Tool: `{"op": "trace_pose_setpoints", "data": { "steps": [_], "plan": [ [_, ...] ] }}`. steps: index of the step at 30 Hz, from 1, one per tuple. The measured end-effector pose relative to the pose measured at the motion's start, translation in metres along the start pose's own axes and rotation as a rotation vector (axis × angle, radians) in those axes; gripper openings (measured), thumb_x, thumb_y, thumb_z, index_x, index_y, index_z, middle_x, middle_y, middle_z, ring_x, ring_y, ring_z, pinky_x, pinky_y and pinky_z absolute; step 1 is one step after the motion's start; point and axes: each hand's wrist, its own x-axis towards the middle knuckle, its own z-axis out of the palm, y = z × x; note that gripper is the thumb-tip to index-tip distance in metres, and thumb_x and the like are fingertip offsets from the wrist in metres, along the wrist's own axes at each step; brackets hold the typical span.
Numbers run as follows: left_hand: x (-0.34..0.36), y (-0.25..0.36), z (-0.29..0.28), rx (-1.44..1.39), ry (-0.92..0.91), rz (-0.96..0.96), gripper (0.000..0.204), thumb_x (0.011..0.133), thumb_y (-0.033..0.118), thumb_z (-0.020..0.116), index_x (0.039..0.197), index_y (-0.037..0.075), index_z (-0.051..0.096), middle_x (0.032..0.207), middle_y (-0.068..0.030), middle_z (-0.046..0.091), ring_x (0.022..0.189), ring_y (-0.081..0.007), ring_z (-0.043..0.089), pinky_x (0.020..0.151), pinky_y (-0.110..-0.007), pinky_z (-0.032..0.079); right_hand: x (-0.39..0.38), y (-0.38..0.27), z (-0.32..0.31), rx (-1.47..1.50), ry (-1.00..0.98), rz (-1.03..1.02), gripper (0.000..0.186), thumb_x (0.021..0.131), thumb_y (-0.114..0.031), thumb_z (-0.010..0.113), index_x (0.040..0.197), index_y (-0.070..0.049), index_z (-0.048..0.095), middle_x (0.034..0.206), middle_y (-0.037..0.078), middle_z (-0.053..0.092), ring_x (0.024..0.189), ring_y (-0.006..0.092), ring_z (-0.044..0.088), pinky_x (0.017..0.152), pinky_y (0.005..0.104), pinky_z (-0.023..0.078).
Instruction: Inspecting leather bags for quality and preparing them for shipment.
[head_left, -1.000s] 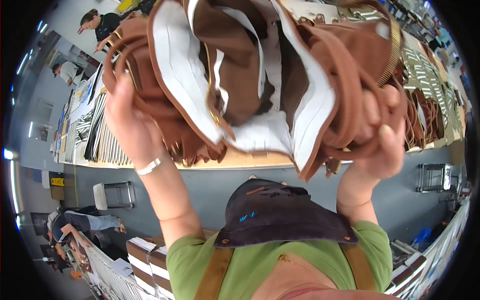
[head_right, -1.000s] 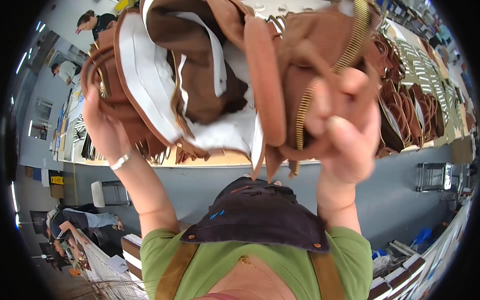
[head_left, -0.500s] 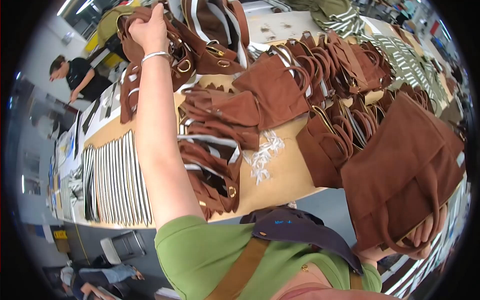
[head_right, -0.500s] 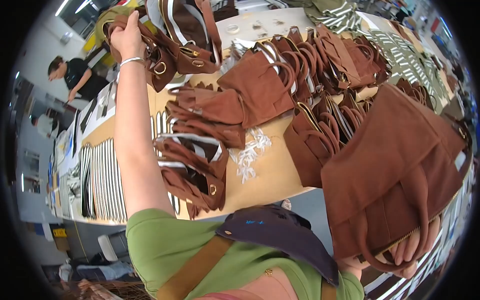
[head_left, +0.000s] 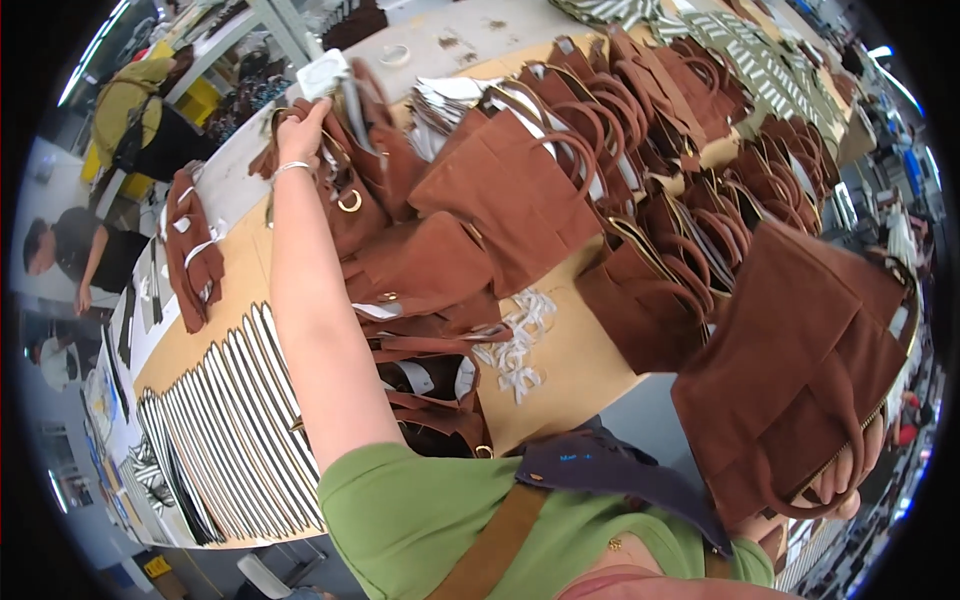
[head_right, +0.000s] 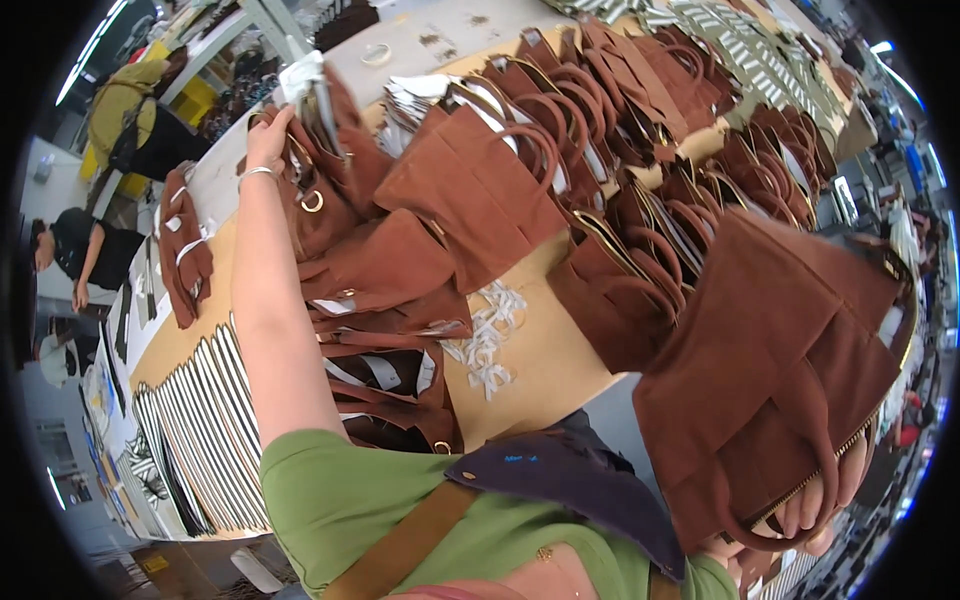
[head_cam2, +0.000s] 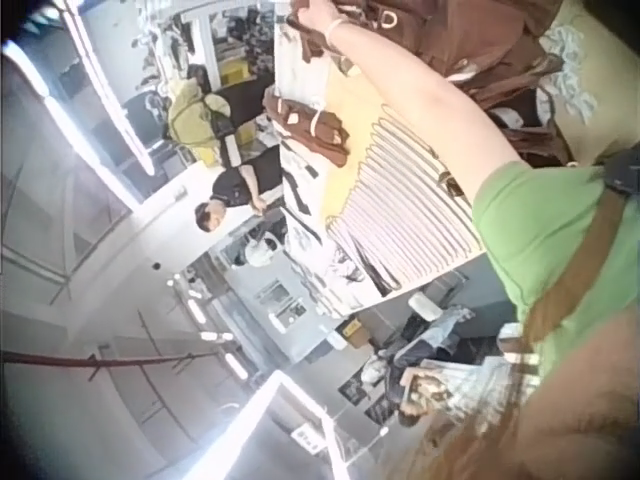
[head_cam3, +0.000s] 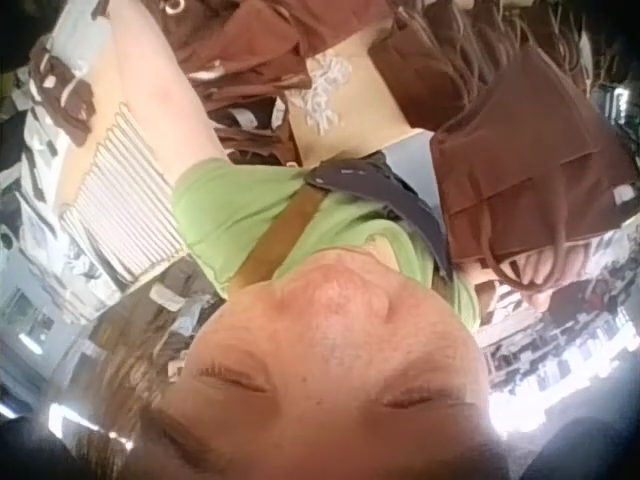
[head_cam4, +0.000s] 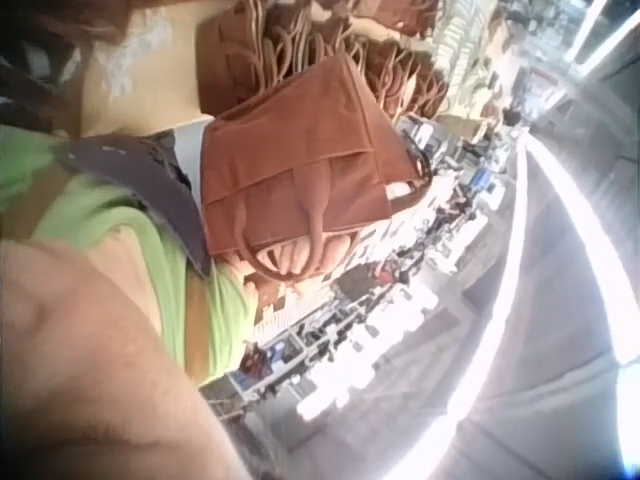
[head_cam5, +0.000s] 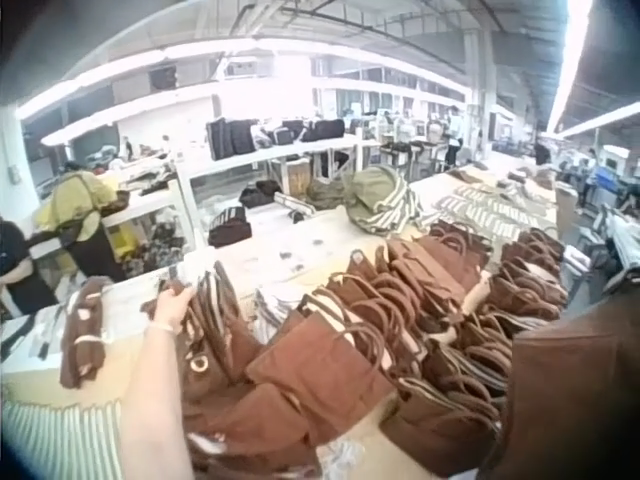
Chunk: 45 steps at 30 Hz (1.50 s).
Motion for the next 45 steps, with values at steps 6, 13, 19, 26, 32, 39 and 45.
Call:
{"op": "trace_pose_setpoints", "data": {
  "steps": [6,13,19,26,32,39,45],
  "plan": [
    [-0.007,-0.043,-0.003,0.269,-0.140,0.065,0.053,0.082,0.041,0.073,0.115,-0.001,0.066,0.107,-0.0107,0.067,0.099,-0.0173,0.062,0.087,-0.030,0.047,0.028,0.037,0.006,0.204,-0.062,0.170,0.049,0.066,0.010,0.073,0.093,-0.009,0.038,0.067,0.007,0.051,0.044,0.0140,0.047,0.040,0.0230,0.041],
    [-0.134,0.077,-0.032,0.427,-0.435,0.464,0.040,0.085,0.027,0.069,0.118,0.004,0.062,0.105,-0.0135,0.067,0.099,-0.0184,0.064,0.086,-0.028,0.049,0.030,0.080,0.020,0.292,0.102,0.472,0.048,0.068,0.004,0.075,0.095,-0.011,0.038,0.065,0.004,0.046,0.046,0.0093,0.042,0.039,0.0230,0.031],
    [-0.404,0.170,-0.024,0.390,-0.966,0.675,0.041,0.082,-0.001,0.062,0.121,0.008,0.060,0.126,-0.0057,0.056,0.108,-0.0163,0.058,0.087,-0.029,0.049,0.052,0.128,-0.012,-0.005,0.149,0.795,0.027,0.090,-0.014,0.051,0.115,-0.004,0.047,0.088,0.003,0.045,0.068,0.0106,0.042,0.057,0.0242,0.037],
    [-0.544,0.065,0.006,0.757,-0.702,0.985,0.037,0.077,0.007,0.064,0.112,0.018,0.064,0.124,-0.0012,0.057,0.115,-0.0242,0.053,0.095,-0.037,0.042,0.037,0.169,-0.087,-0.368,0.082,1.140,0.024,0.093,-0.015,0.055,0.111,0.000,0.057,0.100,0.011,0.066,0.076,0.0187,0.062,0.068,0.0302,0.052],
    [-0.559,-0.005,-0.019,0.857,-0.417,0.832,0.026,0.075,0.008,0.064,0.100,0.015,0.068,0.098,-0.0011,0.061,0.097,-0.0239,0.057,0.089,-0.037,0.044,0.034,0.135,-0.178,-0.449,-0.039,1.123,0.024,0.093,-0.014,0.053,0.113,-0.001,0.053,0.093,0.011,0.066,0.059,0.0130,0.056,0.053,0.0259,0.045],
    [-0.581,-0.014,-0.015,0.735,-0.256,0.629,0.030,0.069,0.000,0.066,0.095,0.013,0.070,0.098,-0.0026,0.059,0.099,-0.0260,0.055,0.087,-0.037,0.045,0.000,0.110,-0.191,-1.173,-0.083,0.792,0.035,0.091,-0.009,0.055,0.124,-0.001,0.045,0.100,0.014,0.063,0.078,0.0187,0.065,0.066,0.0302,0.051],
    [-0.591,0.020,0.004,0.858,-0.253,0.666,0.023,0.067,0.011,0.067,0.090,0.014,0.070,0.126,-0.0044,0.054,0.121,-0.0320,0.044,0.098,-0.047,0.033,-0.003,0.123,-0.104,-1.509,-0.906,-0.169,0.035,0.074,-0.001,0.067,0.107,-0.009,0.062,0.109,0.009,0.059,0.104,0.0316,0.057,0.091,0.0417,0.047]
  ]
}}
